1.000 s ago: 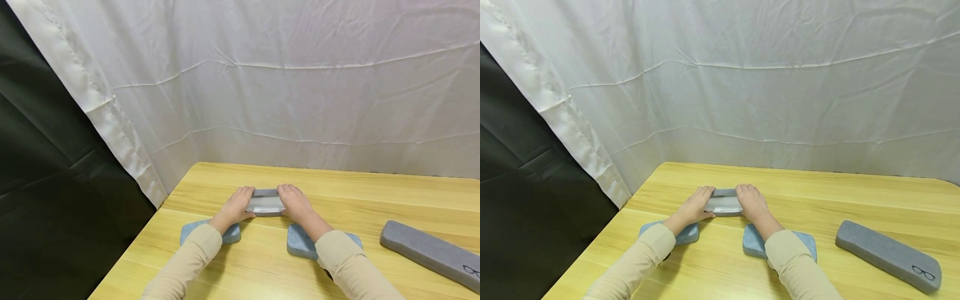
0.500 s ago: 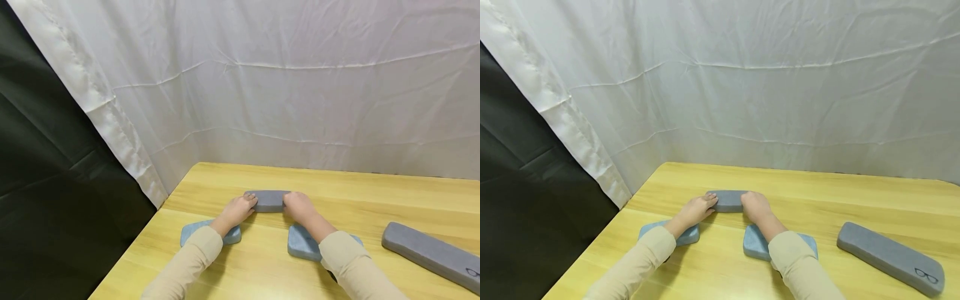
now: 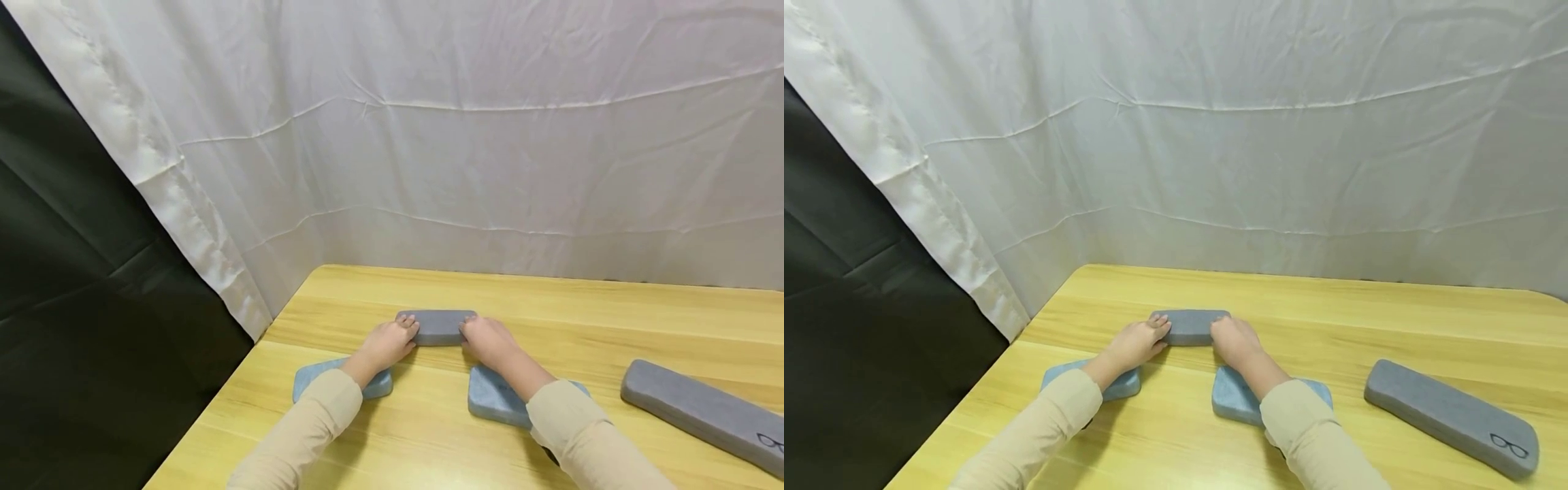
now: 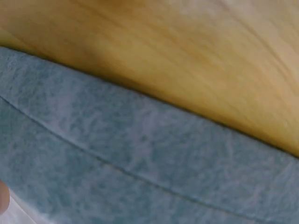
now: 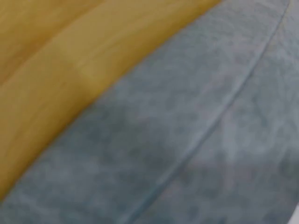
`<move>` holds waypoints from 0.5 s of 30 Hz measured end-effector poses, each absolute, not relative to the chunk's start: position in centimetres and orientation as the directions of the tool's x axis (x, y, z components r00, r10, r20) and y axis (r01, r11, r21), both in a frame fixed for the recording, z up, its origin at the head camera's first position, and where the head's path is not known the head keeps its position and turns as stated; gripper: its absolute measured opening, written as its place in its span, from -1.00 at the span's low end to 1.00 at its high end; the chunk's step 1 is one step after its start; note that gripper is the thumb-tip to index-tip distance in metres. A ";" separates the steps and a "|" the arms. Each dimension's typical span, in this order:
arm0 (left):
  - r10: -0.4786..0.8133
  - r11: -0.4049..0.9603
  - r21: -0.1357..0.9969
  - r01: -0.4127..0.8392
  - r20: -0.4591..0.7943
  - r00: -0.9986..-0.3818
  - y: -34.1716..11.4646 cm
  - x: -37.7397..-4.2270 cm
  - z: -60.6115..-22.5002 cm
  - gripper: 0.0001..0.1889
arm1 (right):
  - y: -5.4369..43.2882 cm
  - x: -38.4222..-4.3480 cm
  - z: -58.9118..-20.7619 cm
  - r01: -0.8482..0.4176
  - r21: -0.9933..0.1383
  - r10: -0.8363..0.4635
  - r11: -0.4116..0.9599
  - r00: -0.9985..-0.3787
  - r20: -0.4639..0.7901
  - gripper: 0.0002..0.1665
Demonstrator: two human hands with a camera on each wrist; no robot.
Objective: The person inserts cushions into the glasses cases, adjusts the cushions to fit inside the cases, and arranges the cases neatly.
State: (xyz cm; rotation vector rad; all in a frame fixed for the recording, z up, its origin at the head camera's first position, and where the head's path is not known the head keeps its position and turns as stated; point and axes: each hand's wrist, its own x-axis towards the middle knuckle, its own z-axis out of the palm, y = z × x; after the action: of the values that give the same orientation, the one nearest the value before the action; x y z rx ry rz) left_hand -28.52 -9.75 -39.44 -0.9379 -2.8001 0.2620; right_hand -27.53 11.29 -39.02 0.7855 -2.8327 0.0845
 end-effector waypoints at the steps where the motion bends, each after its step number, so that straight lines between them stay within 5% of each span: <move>1: 0.607 0.787 -0.217 0.577 0.105 -0.788 -9.7 -28.5 -39.4 -0.56 | 11.4 -27.5 -39.1 -0.524 0.007 -0.513 0.852 -0.833 0.207 -0.83; 7: 0.604 0.785 -0.214 0.582 0.055 -0.795 -9.5 -27.9 -39.3 -0.51 | 12.1 -26.9 -38.9 -0.537 -0.103 -0.524 0.837 -0.842 0.130 -0.51; 15: 0.580 0.806 -0.207 0.554 0.093 -0.809 -9.3 -25.8 -39.4 -0.45 | 13.3 -25.8 -38.1 -0.527 -0.259 -0.516 0.810 -0.849 0.116 -0.40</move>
State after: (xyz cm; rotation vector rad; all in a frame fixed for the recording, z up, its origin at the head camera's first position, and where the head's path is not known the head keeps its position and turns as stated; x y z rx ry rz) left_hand -25.84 -9.25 -39.42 -0.8979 -2.8396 0.2562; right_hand -25.77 13.33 -38.08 0.8503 -2.9501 0.4399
